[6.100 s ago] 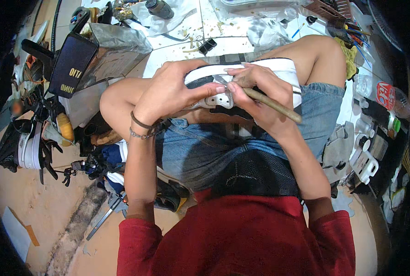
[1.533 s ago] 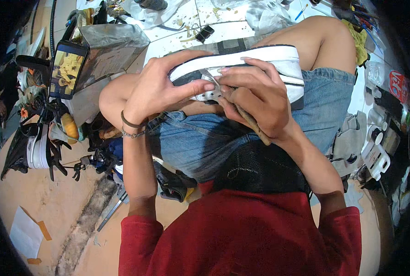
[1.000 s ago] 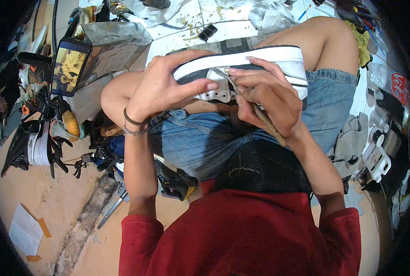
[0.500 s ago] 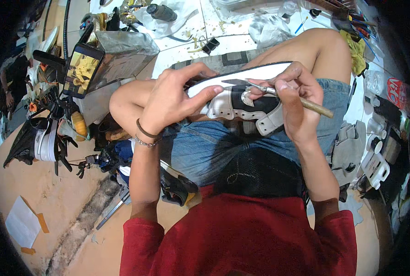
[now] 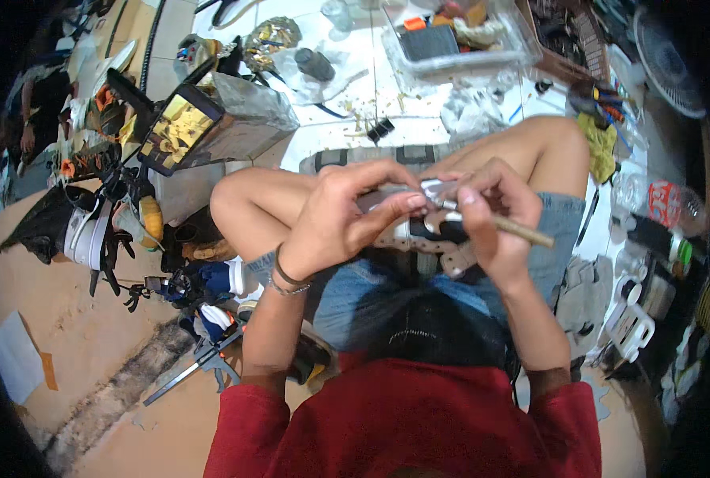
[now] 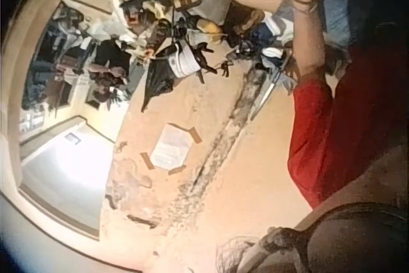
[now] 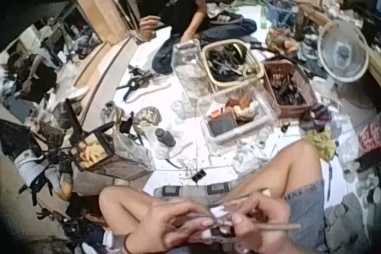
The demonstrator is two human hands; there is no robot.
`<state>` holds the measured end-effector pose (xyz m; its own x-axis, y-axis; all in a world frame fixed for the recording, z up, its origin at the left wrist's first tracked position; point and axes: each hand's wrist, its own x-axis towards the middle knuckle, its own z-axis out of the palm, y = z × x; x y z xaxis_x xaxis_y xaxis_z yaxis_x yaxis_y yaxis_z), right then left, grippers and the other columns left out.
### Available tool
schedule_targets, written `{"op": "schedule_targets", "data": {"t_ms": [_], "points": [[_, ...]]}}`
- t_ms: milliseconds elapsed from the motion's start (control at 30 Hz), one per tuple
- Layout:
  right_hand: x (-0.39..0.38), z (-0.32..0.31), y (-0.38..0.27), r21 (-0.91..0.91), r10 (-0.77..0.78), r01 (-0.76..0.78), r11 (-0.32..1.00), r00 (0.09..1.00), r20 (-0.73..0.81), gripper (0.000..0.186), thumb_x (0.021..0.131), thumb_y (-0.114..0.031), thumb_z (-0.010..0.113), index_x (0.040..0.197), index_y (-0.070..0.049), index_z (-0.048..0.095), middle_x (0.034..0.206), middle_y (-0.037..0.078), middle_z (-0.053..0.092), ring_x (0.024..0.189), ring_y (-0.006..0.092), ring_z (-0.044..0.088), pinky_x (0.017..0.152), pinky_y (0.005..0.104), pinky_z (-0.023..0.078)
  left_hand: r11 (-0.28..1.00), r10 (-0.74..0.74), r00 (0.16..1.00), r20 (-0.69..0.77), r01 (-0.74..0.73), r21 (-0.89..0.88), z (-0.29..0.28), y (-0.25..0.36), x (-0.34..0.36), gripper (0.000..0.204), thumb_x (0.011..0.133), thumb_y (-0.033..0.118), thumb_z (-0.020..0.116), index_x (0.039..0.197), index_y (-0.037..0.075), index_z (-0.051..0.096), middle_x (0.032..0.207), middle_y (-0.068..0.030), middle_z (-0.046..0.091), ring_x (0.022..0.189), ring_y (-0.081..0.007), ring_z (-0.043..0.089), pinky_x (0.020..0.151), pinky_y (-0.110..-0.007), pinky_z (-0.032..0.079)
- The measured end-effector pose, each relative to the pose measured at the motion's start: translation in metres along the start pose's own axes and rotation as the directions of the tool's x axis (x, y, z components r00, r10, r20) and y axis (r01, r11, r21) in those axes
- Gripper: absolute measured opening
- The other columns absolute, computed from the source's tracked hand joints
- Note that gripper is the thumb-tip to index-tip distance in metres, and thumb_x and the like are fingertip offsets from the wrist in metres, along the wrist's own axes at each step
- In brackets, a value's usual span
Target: Apply glue and press down the edges of a shoe sole during a repair process.
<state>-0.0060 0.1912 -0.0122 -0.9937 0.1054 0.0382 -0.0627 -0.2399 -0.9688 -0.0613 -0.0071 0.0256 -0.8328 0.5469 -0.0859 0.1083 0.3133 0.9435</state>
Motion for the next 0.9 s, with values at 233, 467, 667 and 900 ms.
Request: {"op": "schedule_targets", "data": {"t_ms": [233,467,667,900], "points": [[0.03,0.001,-0.018,-0.227,-0.157,0.213,0.95,0.957,0.243,0.016,0.082,-0.005,0.077,0.088,0.003,0.064,0.084,0.012,0.07,0.074,0.0154,0.068,0.068,0.0265,0.054,0.999,0.016,0.99,-0.143,-0.021,-0.03,-0.023,-0.011,0.015,0.014,0.083,0.015,0.08,0.083,0.001,0.077,0.072,-0.0067,0.072,0.068,-0.009,0.067,0.06,-0.024,0.05],[0.076,0.007,-0.019,-0.402,-0.326,0.302,0.865,0.945,0.008,0.01,0.094,0.003,0.062,0.103,0.006,0.061,0.094,0.011,0.065,0.078,0.0184,0.068,0.073,0.0279,0.056,0.944,0.126,0.991,-0.04,-0.132,-0.301,-0.031,-0.03,0.074,0.018,0.092,0.013,0.071,0.091,-0.006,0.071,0.076,-0.0068,0.071,0.072,-0.0114,0.069,0.061,-0.024,0.054],[0.092,0.004,-0.025,-0.459,-0.412,0.366,0.809,0.911,0.0,0.013,0.098,-0.002,0.06,0.106,0.008,0.058,0.1,0.014,0.063,0.076,0.0195,0.067,0.07,0.0304,0.057,0.935,0.149,0.988,-0.034,-0.151,-0.319,-0.046,-0.024,0.093,0.025,0.091,0.019,0.072,0.089,-0.005,0.072,0.072,-0.0083,0.071,0.064,-0.0101,0.068,0.055,-0.025,0.056],[0.103,0.016,-0.026,-0.532,-0.458,0.388,0.753,0.889,0.0,0.013,0.099,-0.006,0.059,0.106,0.006,0.058,0.097,0.014,0.065,0.076,0.0184,0.066,0.071,0.03,0.056,0.887,0.088,0.985,-0.151,-0.147,-0.438,-0.052,-0.033,0.1,0.024,0.086,0.018,0.078,0.085,-0.005,0.073,0.065,-0.0071,0.069,0.056,-0.0091,0.066,0.048,-0.024,0.052]]}}
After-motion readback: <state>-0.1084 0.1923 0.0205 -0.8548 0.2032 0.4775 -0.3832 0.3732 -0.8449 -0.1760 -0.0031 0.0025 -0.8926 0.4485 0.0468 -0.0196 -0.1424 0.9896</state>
